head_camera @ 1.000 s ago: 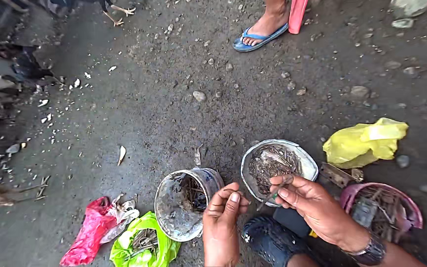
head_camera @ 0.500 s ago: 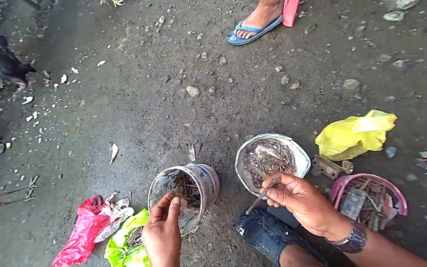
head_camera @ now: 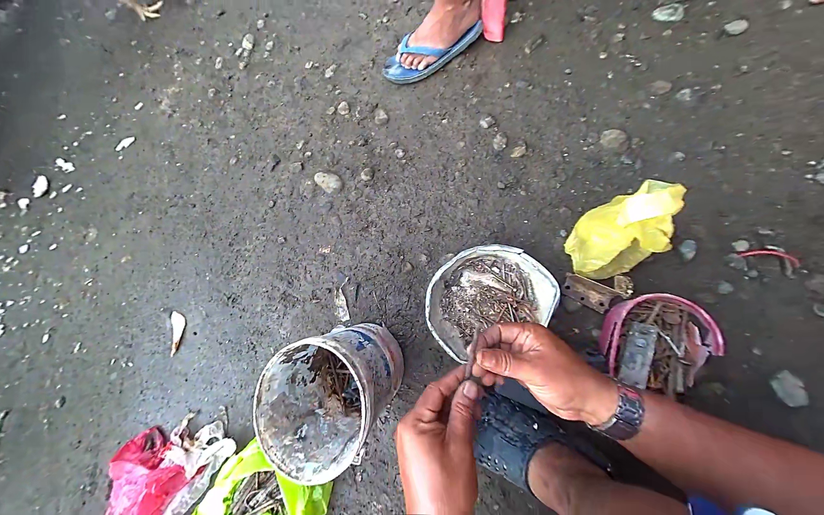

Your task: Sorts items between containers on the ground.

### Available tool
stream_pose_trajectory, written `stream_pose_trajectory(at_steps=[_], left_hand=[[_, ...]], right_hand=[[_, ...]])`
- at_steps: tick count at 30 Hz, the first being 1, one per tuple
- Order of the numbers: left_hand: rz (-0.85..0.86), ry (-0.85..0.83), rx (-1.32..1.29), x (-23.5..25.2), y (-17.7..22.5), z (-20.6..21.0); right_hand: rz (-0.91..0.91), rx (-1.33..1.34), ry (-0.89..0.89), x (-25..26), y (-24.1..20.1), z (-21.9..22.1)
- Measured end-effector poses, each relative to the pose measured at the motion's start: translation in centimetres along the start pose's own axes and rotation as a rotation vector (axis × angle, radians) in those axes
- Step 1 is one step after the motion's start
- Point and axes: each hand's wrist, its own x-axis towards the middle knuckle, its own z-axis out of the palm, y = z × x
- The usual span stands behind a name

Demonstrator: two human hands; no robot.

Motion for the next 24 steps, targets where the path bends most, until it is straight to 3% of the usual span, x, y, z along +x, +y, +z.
stream_pose_trajectory(at_steps=[6,19,21,24], left_hand=[[-0.090,-0.032,-0.037,-0.1,0.0,0.4],[-0.077,-0.085,0.017,-0.5,0.7,-0.5],[0.011,0.016,0.095,-1.1,1.3,-3.2],[0.086,0.245,0.188,-1.4,0.5,-9.2]], right_hand=[[-0.012,-0.026,-0.011,0.0,0.4,-0.6],[-0.034,-0.097,-0.074,0.1,0.4,-1.1],[-0.057,-0.300,-0.035,0.2,-0.2,-2.4],[-0.119,-0.895,0.197,0.7,-1.8,-6.0]])
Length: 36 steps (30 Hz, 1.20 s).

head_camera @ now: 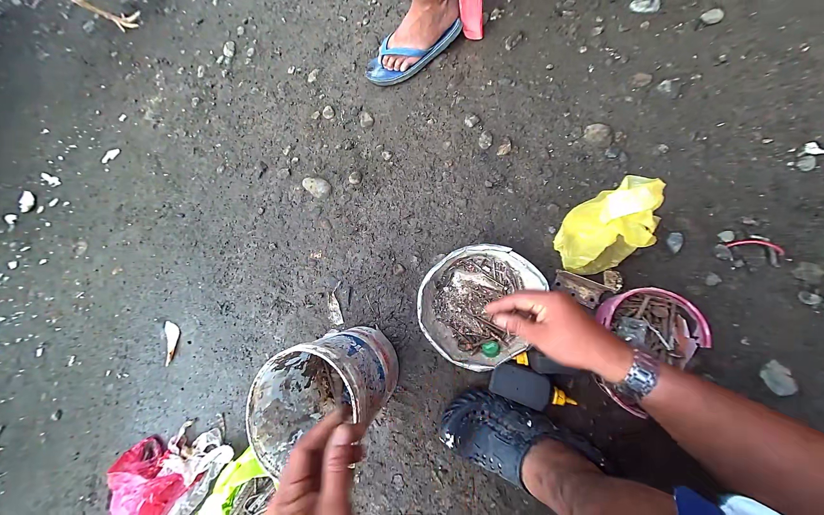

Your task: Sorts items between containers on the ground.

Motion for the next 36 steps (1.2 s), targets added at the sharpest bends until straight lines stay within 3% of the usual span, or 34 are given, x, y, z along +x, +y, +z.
stream_pose_trajectory(at_steps=[3,5,8,12,15,19,24,31,36], left_hand=[[-0.092,0.173,0.172,1.1,-3.0,-3.6],[-0.138,0.217,0.276,1.6,-5.1,-4.3],[-0.123,0.253,0.372,1.4,-6.7,-4.3],[0.032,0.319,0.297,1.1,-3.6,-2.2],[0.182,0.178,0.188,1.1,-0.9,0.9],[0.234,-0.007,0.262,1.3,-0.9,6.6],[0.119,-0.109,0.388,3.0,-3.7,12.0],[-0.028,-0.214,0.428,4.2,-4.6,14.3],[-0.023,-0.281,0.477,4.5,-4.2,16.3]], right_hand=[[-0.053,-0.388,0.228,1.5,2.3,-3.0],[-0.069,-0.499,0.263,1.9,2.8,-3.4],[-0.048,-0.608,0.103,2.0,2.8,-1.5],[-0.014,-0.734,-0.162,2.5,2.8,3.3],[0.098,-0.800,-0.235,3.4,3.0,6.1],[0.097,-0.802,-0.202,4.6,3.6,6.6],[0.029,-0.812,-0.216,5.0,4.1,5.0],[0.056,-0.765,-0.054,4.6,5.4,3.3],[-0.038,-0.773,-0.150,4.2,4.7,4.3]])
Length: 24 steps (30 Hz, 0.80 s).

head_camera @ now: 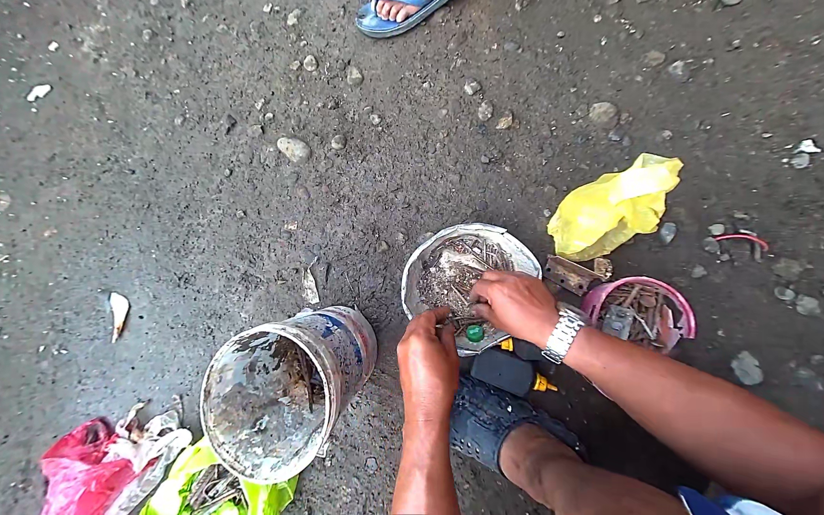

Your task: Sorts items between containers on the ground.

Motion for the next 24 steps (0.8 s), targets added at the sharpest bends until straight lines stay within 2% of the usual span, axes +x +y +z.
stream_pose_trajectory(at_steps=[4,6,9,11,15,18,21,24], left_hand=[[0.012,0.021,0.014,0.3,0.2,0.3],[0.000,0.019,0.019,0.4,-0.2,0.1],[0.001,0.010,0.060,0.8,-0.8,-0.4],[0.044,-0.013,0.093,1.1,-0.6,0.0],[0.086,-0.266,0.304,2.3,0.3,2.6],[0.050,-0.311,0.454,2.7,0.6,4.4],[0.014,-0.304,0.495,2.7,0.9,4.8],[0.005,-0.354,0.550,2.9,1.0,4.9]], right_hand=[[-0.068,-0.043,0.028,0.6,-0.6,1.2],[-0.039,0.068,0.062,0.6,-0.4,0.3],[0.016,0.449,0.112,-0.2,0.7,-2.8],[-0.018,0.749,0.121,-0.9,1.9,-4.8],[-0.066,1.282,0.138,-1.6,3.5,-6.6],[-0.031,1.551,0.145,-2.0,4.3,-6.6],[0.000,1.639,0.118,-2.4,4.6,-6.0],[0.073,1.456,0.094,-2.6,4.1,-5.6]])
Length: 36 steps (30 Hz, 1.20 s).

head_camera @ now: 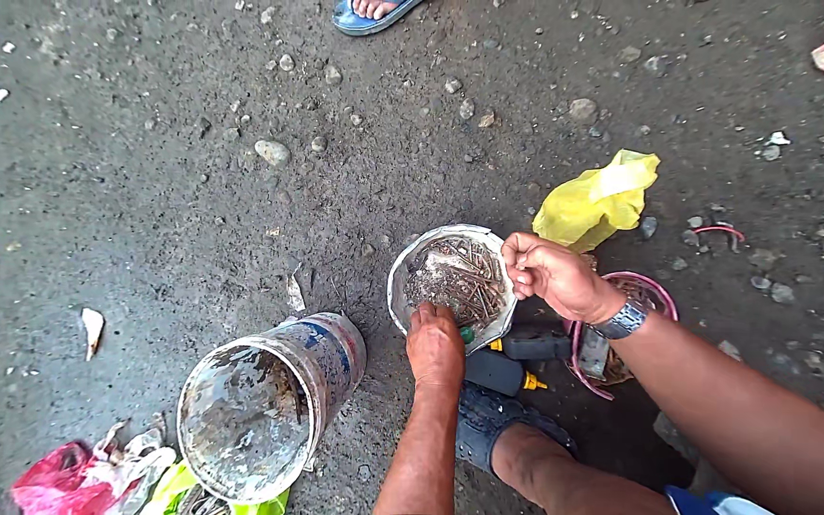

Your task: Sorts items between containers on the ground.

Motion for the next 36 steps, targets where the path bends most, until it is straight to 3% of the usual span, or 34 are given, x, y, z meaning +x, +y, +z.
stream_pose_trajectory(at_steps=[3,8,12,15,19,24,28,36], left_hand=[[-0.016,-0.019,-0.117,-0.6,0.0,-1.2],[-0.052,0.024,-0.786,-2.7,-2.0,-2.8],[-0.009,0.132,-1.339,-4.1,-2.7,-2.8],[-0.040,0.221,-1.545,-5.0,-2.7,-3.5],[-0.050,0.309,-1.650,-5.5,-2.7,-4.4],[-0.122,0.220,-1.977,-6.4,-1.9,-5.6],[-0.173,0.170,-2.044,-7.0,-1.8,-5.4],[-0.199,0.140,-2.024,-7.9,-2.0,-4.5]], right_hand=[[-0.035,-0.248,-0.020,-0.3,0.4,0.6],[-0.007,-0.618,-0.059,-0.3,0.8,1.5],[-0.072,-0.832,-0.205,-0.1,1.5,2.5],[-0.063,-0.602,-0.296,-0.4,1.4,3.3],[0.178,-0.137,-0.367,-1.2,0.4,4.5],[0.302,0.176,-0.383,-1.5,0.8,4.4],[0.318,0.291,-0.409,-1.5,0.9,4.3],[0.260,0.230,-0.377,-1.3,1.1,4.6]])
